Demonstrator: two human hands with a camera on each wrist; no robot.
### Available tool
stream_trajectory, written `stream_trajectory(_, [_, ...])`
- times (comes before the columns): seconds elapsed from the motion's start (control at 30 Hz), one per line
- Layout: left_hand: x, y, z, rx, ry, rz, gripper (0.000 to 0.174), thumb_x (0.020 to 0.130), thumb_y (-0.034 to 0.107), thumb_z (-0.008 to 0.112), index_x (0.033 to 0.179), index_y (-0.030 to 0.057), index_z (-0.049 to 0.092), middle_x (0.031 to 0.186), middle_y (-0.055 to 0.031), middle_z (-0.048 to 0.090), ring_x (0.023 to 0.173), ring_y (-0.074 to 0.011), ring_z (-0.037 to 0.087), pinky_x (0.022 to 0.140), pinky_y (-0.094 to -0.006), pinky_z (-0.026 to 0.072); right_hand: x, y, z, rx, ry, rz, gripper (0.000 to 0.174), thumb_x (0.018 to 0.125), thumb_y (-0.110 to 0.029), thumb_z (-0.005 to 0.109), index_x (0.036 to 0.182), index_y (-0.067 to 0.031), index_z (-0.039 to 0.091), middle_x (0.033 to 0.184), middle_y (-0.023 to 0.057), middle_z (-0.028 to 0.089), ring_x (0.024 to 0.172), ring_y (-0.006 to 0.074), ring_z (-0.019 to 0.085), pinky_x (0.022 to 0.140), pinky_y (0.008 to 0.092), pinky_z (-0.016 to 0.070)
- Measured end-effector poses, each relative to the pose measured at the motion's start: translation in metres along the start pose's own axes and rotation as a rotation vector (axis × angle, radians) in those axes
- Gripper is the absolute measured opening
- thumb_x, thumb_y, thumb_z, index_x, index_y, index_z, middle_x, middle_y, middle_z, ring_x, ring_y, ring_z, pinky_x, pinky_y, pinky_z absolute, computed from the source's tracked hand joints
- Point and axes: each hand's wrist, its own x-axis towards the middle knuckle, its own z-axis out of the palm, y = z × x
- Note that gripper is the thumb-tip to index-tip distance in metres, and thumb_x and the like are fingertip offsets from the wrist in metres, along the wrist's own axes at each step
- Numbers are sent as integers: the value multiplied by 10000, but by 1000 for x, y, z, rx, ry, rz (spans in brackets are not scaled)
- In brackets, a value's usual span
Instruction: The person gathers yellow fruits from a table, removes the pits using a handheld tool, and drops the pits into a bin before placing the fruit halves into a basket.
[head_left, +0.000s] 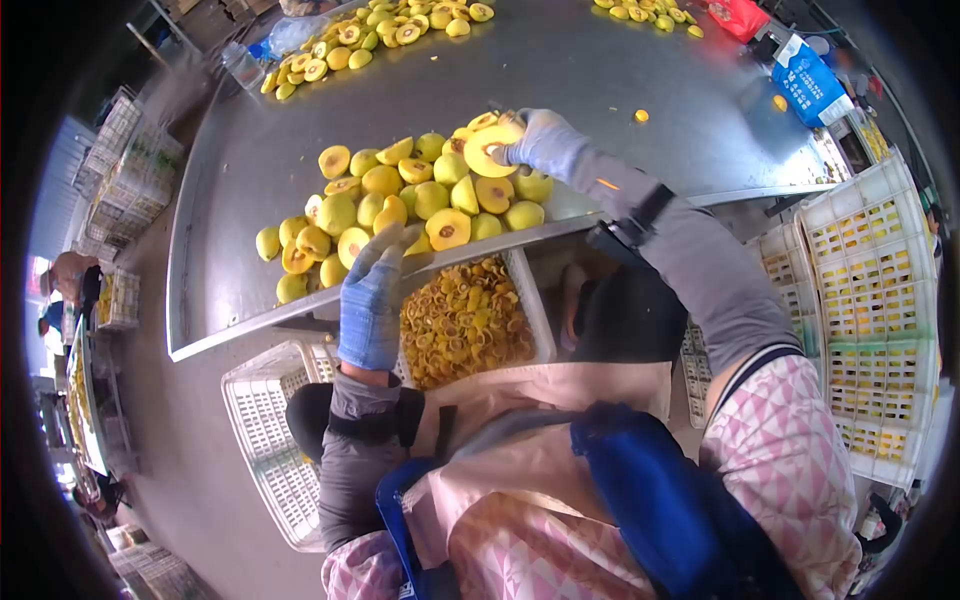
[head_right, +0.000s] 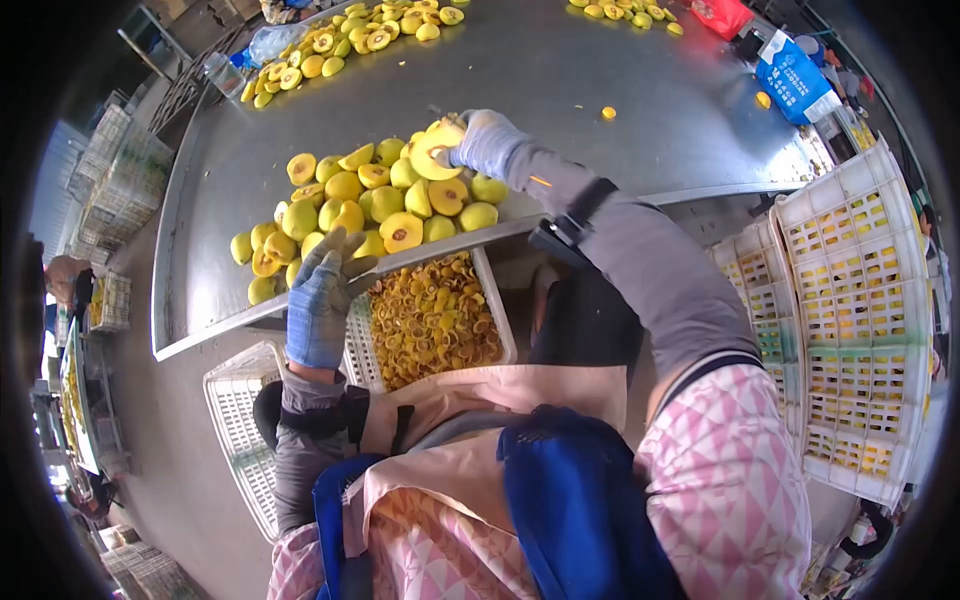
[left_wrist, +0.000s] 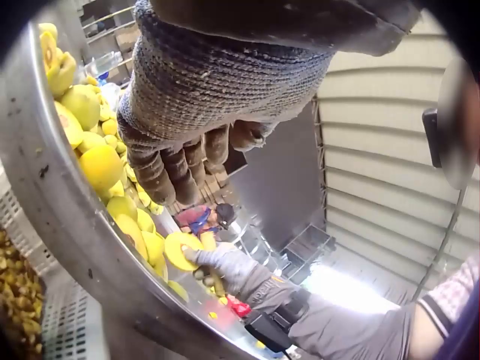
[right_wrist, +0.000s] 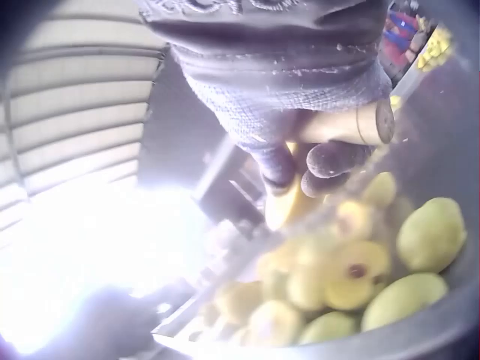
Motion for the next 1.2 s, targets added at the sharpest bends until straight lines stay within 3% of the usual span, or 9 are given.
stream_trajectory(0.17, [-10, -29, 40, -37, -87, 316, 800, 925, 379, 680, 1532, 47, 278, 1524, -161, 377, 1334, -278, 458, 1094, -438, 413, -113, -33, 61, 938, -207, 132, 471, 893, -467, 704, 1016, -15, 659, 628, 63, 658, 411, 101, 569, 320, 202, 386])
stream_trajectory(0.2, [-13, -30, 46, -183, -86, 258, 851, 894, 394, 722, 1516, 13, 285, 1502, -170, 394, 1373, -305, 393, 1153, -433, 322, -140, -52, 64, 806, -235, 167, 435, 914, -441, 689, 1049, -30, 647, 622, 62, 658, 398, 96, 567, 304, 191, 365])
stream_trajectory(0.3, [-20, -40, 46, -293, 44, 212, 644, 1007, 428, 523, 1458, -6, 375, 1388, -197, 505, 1264, -274, 509, 1093, -407, 403, -152, -35, 130, 618, 72, -247, 484, 923, -418, 685, 1148, 4, 611, 860, 114, 699, 702, 186, 685, 585, 298, 546])
stream_trajectory(0.4, [-24, -38, 24, -499, -8, 76, 604, 1042, 455, 409, 1429, -8, 411, 1260, -211, 588, 1155, -271, 577, 1023, -398, 466, -164, -24, 148, 891, -28, -327, 468, 943, -375, 668, 1170, 28, 596, 943, 138, 688, 849, 238, 684, 734, 347, 541])
stream_trajectory(0.57, [-24, -53, 3, -536, 100, 19, 601, 1022, 496, 421, 1389, 23, 459, 1231, -230, 592, 1079, -338, 622, 953, -460, 516, -175, -13, 131, 561, -210, -87, 366, 976, -295, 622, 1101, 47, 593, 870, 208, 677, 795, 337, 680, 686, 386, 530])
stream_trajectory(0.63, [-25, -55, 7, -528, 157, 43, 601, 1024, 496, 411, 1392, 23, 457, 1232, -227, 592, 1060, -349, 627, 940, -468, 520, -176, -12, 136, 148, 55, -372, 387, 980, -340, 604, 1070, 36, 595, 808, 231, 665, 735, 389, 667, 642, 428, 523])
stream_trajectory(1.1, [-16, -62, -1, -422, 184, 78, 635, 1030, 534, 385, 1466, 72, 381, 1301, -203, 558, 1090, -303, 594, 990, -445, 473, -153, -8, 154, 366, -51, -240, 386, 999, -345, 571, 1056, 36, 587, 826, 234, 668, 750, 404, 658, 654, 430, 524])
stream_trajectory(1.17, [-17, -66, -5, -387, 131, 96, 637, 1027, 543, 384, 1451, 68, 394, 1294, -200, 563, 1107, -303, 585, 987, -456, 474, -156, -9, 151, 318, -135, -128, 347, 1007, -319, 585, 1128, 6, 602, 897, 74, 649, 785, 145, 617, 723, 295, 508])
stream_trajectory(1.2, [-17, -65, -1, -424, 198, 74, 636, 1022, 539, 405, 1441, 61, 395, 1314, -203, 545, 1131, -299, 570, 992, -454, 471, -155, -8, 153, 320, -136, -121, 347, 1007, -319, 585, 1128, 6, 602, 897, 74, 649, 785, 145, 617, 723, 295, 508])
